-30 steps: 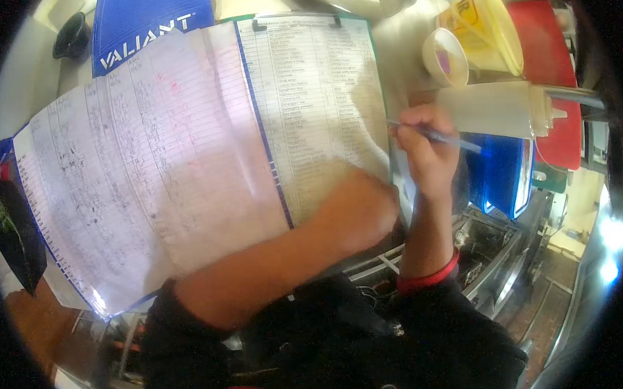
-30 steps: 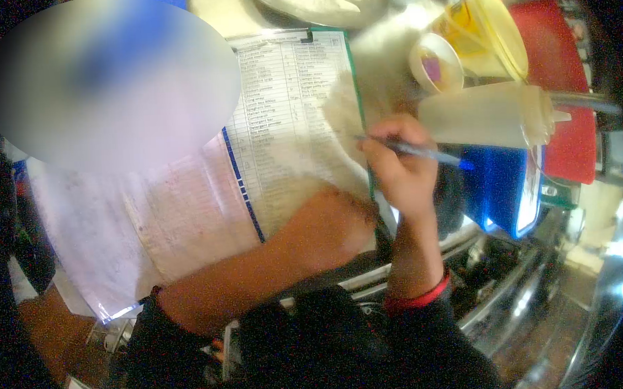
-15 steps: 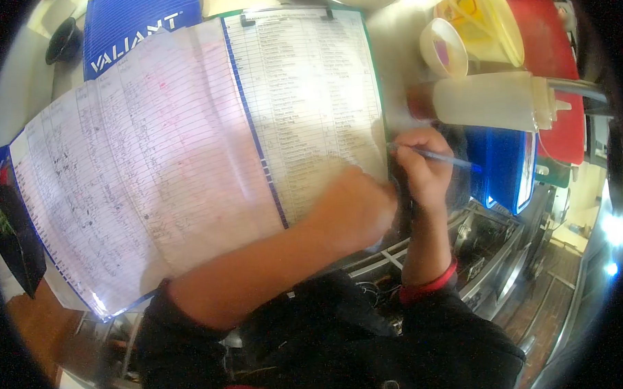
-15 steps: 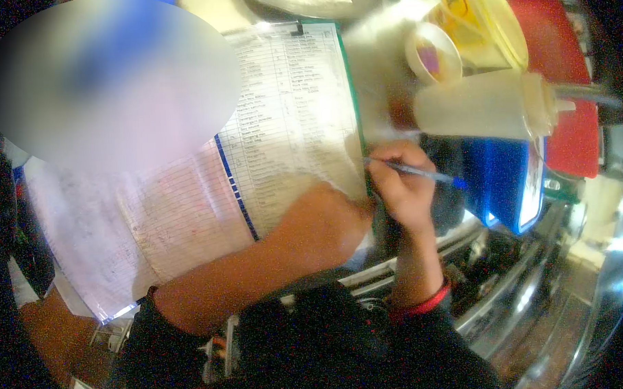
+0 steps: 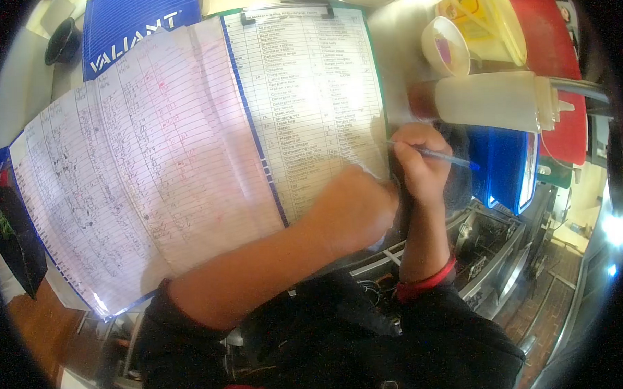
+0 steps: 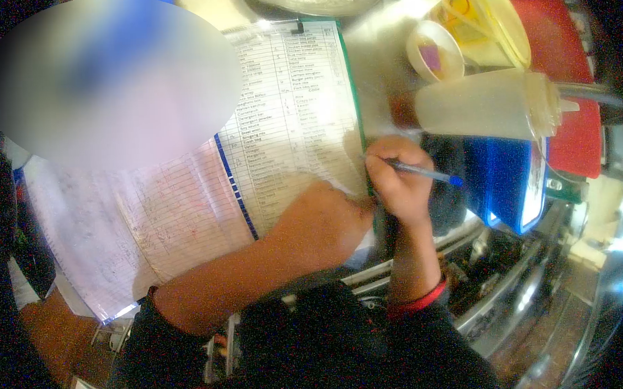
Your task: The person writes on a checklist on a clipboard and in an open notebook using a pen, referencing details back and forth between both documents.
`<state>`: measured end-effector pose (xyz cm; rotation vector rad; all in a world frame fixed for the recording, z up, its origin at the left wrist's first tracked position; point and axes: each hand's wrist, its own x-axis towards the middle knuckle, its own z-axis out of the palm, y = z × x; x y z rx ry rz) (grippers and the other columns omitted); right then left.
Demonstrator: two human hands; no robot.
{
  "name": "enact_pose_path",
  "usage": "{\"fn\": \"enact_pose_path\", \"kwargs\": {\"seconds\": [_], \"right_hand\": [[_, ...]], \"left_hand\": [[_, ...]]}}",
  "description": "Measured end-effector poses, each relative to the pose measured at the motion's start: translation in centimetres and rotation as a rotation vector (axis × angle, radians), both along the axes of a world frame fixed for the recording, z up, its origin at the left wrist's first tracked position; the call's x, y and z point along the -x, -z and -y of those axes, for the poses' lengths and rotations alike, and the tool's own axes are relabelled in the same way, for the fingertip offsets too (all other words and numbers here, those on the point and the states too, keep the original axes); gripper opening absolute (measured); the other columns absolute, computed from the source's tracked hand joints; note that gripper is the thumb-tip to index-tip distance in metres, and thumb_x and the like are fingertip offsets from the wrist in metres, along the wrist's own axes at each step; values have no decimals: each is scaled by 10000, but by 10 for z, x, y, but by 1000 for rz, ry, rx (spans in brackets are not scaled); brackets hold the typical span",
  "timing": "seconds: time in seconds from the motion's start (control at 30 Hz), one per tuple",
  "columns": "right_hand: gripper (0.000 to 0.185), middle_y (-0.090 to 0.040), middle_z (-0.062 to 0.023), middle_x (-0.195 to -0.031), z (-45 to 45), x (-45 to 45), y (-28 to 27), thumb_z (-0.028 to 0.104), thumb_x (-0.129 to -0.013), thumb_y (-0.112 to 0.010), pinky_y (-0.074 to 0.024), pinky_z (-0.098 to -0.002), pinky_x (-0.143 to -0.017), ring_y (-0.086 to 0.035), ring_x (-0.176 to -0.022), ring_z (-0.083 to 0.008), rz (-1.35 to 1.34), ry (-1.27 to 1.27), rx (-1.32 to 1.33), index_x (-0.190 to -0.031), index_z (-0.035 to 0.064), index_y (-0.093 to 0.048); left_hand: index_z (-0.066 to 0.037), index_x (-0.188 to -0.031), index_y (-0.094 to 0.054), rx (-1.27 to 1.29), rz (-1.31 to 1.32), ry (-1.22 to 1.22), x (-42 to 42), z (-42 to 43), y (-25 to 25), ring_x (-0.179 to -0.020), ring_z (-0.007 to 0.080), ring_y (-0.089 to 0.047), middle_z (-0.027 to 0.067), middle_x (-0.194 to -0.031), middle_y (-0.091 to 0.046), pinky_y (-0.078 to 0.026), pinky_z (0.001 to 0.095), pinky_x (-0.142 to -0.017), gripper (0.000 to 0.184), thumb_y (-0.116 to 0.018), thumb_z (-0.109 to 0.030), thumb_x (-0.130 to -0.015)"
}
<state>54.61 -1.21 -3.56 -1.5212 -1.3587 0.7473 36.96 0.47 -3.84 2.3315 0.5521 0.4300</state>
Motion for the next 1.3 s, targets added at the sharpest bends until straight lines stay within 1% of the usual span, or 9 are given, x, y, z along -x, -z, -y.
{"fn": "enact_pose_path", "kwargs": {"seconds": [0.77,0.97,1.03,1.07,1.13,1.17,1.23,1.27,1.3], "right_hand": [[45,-635,-79,-764,-5,6,-4,5,-793,-654,-473,-299,-643,-582,-693,-171,74,-34,-14,-786,-9,-612],[41,-641,-72,-797,0,-1,0,5,-811,-653,-474,-296,-651,-580,-712,-151,3,25,-17,-814,1,-613],[38,-637,-75,-793,-3,2,-3,8,-817,-653,-466,-279,-628,-565,-686,-137,-140,97,14,-811,17,-617],[39,-630,-72,-781,-7,12,-9,15,-829,-646,-449,-251,-606,-548,-658,-125,-311,133,24,-809,29,-615],[25,-627,-69,-782,-28,32,-34,14,-837,-647,-447,-236,-605,-549,-661,-112,-250,-7,-41,-839,23,-623],[28,-626,-67,-787,-39,45,-48,6,-836,-647,-455,-239,-617,-555,-674,-112,-239,-42,-75,-852,18,-627],[43,-623,-57,-801,-67,86,-78,-10,-835,-645,-473,-247,-648,-571,-707,-116,-49,-79,-100,-870,11,-632],[55,-627,-50,-817,-82,104,-90,-17,-834,-643,-478,-247,-662,-578,-723,-118,-23,-157,-120,-880,13,-635],[68,-630,-42,-832,-97,122,-96,-24,-834,-642,-483,-247,-675,-586,-740,-120,8,-236,-139,-889,15,-638]], "left_hand": [[-68,-738,-624,0,9,-2,2,-2,-1,-568,312,-651,143,-597,-618,-506,469,-548,185,-565,-219,-826],[-70,-713,-623,36,-26,50,3,-3,1,-557,320,-649,152,-594,-614,-511,476,-540,179,-593,-224,-801],[-49,-687,-623,93,11,-3,2,-2,2,-572,330,-658,167,-607,-622,-520,475,-545,180,-609,-212,-764],[-49,-687,-623,84,-8,-30,1,-2,4,-572,330,-658,167,-607,-622,-520,475,-545,180,-609,-212,-764],[-22,-691,-647,234,32,19,-1,0,12,-602,343,-669,181,-634,-637,-534,481,-591,189,-612,-201,-741],[-22,-691,-647,228,11,2,-2,2,15,-602,343,-669,181,-634,-637,-534,481,-591,189,-612,-201,-741],[-7,-714,-673,131,84,-30,-3,4,16,-617,357,-671,187,-650,-644,-533,491,-613,203,-613,-199,-738],[-24,-716,-689,212,-27,24,0,-1,8,-660,369,-671,184,-683,-655,-533,483,-662,164,-626,-173,-737],[-24,-716,-689,204,-30,21,1,-2,9,-660,369,-671,184,-683,-655,-533,483,-662,164,-626,-173,-737]]}}
